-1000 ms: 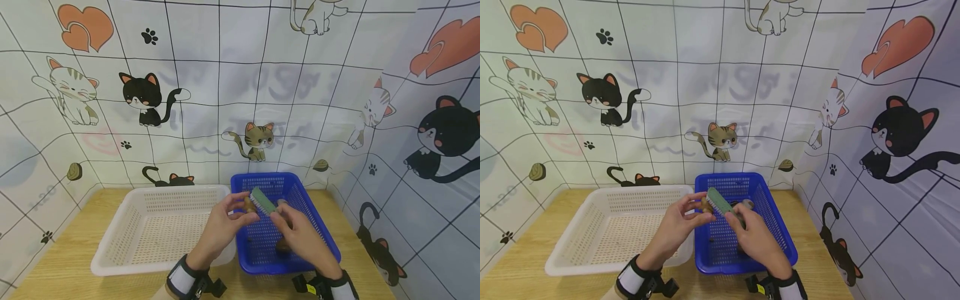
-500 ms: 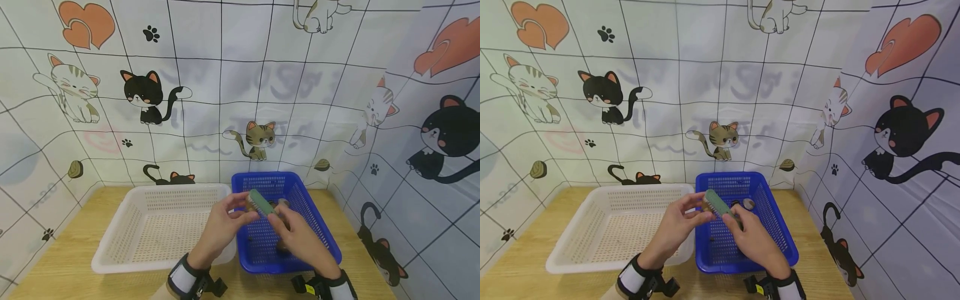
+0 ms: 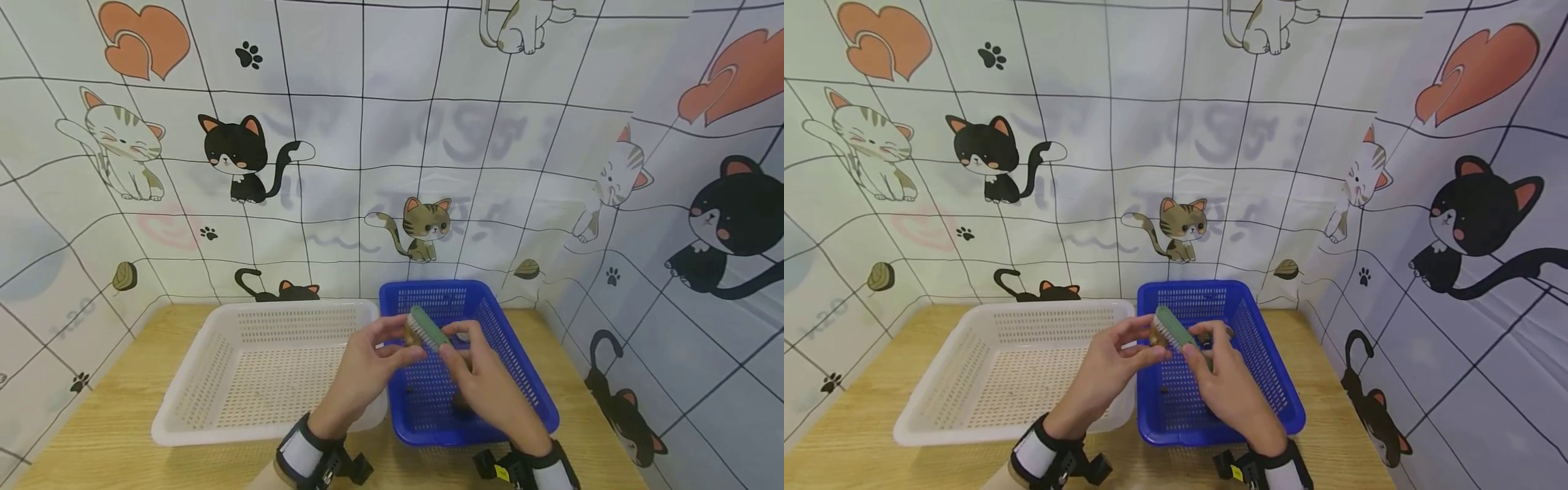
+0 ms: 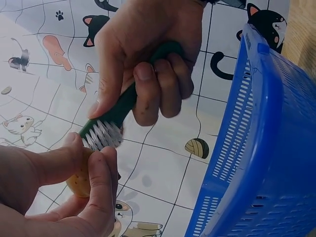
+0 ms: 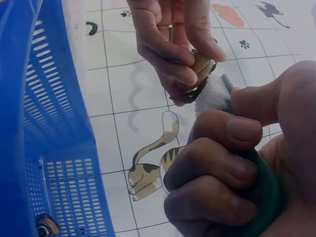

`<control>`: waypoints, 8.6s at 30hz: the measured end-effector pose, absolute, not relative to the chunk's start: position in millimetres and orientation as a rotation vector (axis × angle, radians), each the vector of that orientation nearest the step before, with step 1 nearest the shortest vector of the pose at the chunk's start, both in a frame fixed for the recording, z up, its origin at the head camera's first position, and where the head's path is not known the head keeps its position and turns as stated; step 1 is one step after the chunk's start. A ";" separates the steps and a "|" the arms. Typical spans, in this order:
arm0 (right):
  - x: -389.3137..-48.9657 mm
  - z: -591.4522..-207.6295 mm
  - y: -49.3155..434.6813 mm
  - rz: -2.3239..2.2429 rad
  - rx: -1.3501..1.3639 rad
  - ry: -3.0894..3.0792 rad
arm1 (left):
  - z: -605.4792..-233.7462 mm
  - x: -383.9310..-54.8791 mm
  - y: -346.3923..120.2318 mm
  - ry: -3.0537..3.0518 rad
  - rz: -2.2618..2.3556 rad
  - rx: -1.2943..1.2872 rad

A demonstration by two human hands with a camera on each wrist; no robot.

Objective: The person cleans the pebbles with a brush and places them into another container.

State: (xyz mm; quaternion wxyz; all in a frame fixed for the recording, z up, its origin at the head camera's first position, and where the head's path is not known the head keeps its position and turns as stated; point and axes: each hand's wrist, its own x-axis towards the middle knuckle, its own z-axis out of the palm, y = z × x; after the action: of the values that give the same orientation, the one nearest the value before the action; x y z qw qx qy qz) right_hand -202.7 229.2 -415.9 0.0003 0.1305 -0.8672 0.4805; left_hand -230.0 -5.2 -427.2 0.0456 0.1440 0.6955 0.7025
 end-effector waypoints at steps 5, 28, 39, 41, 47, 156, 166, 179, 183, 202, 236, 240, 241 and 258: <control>-198.9 -413.2 227.2 1.511 0.480 -2.674 | -426.9 -231.4 -7.0 2.130 2.148 0.409; -194.7 -426.9 210.8 1.538 0.436 -2.508 | -431.3 -232.0 -6.0 2.144 2.115 0.449; -181.3 -430.8 212.3 1.449 0.381 -2.474 | -428.0 -228.9 -6.9 2.148 2.116 0.451; -178.2 -431.1 211.5 1.444 0.411 -2.450 | -427.3 -228.7 -6.8 2.143 2.123 0.457; -181.1 -430.4 209.2 1.493 0.424 -2.431 | -426.6 -227.7 -4.7 2.125 2.108 0.478; -175.8 -444.9 207.4 1.398 0.470 -2.371 | -428.2 -230.9 1.1 2.084 2.128 0.424; -180.9 -446.0 207.5 1.345 0.419 -2.389 | -425.9 -229.0 -0.3 2.061 2.105 0.452; -185.8 -440.7 206.2 1.368 0.457 -2.367 | -424.9 -230.3 -4.3 2.107 2.080 0.479; -180.7 -441.3 209.6 1.387 0.434 -2.373 | -424.8 -229.8 -3.4 2.084 2.114 0.467; -175.7 -439.9 205.7 1.337 0.503 -2.349 | -423.9 -231.5 -5.5 2.066 2.160 0.464; -174.4 -432.1 199.0 1.347 0.476 -2.366 | -426.0 -233.6 -6.5 2.039 2.197 0.479; -181.2 -431.1 195.4 1.329 0.488 -2.350 | -425.8 -233.8 -6.4 2.055 2.157 0.497; -184.1 -430.4 195.0 1.321 0.471 -2.351 | -425.1 -233.7 -7.0 2.057 2.146 0.507; -179.0 -423.6 207.1 1.462 0.405 -2.291 | -421.3 -232.1 -10.1 1.984 2.169 0.558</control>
State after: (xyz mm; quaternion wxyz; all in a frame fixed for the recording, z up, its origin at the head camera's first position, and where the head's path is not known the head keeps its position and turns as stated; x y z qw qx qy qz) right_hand -179.0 207.1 -423.6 0.1956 0.1446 -0.8176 0.5219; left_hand -232.1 -10.1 -421.3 0.0747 0.1860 0.6613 0.7229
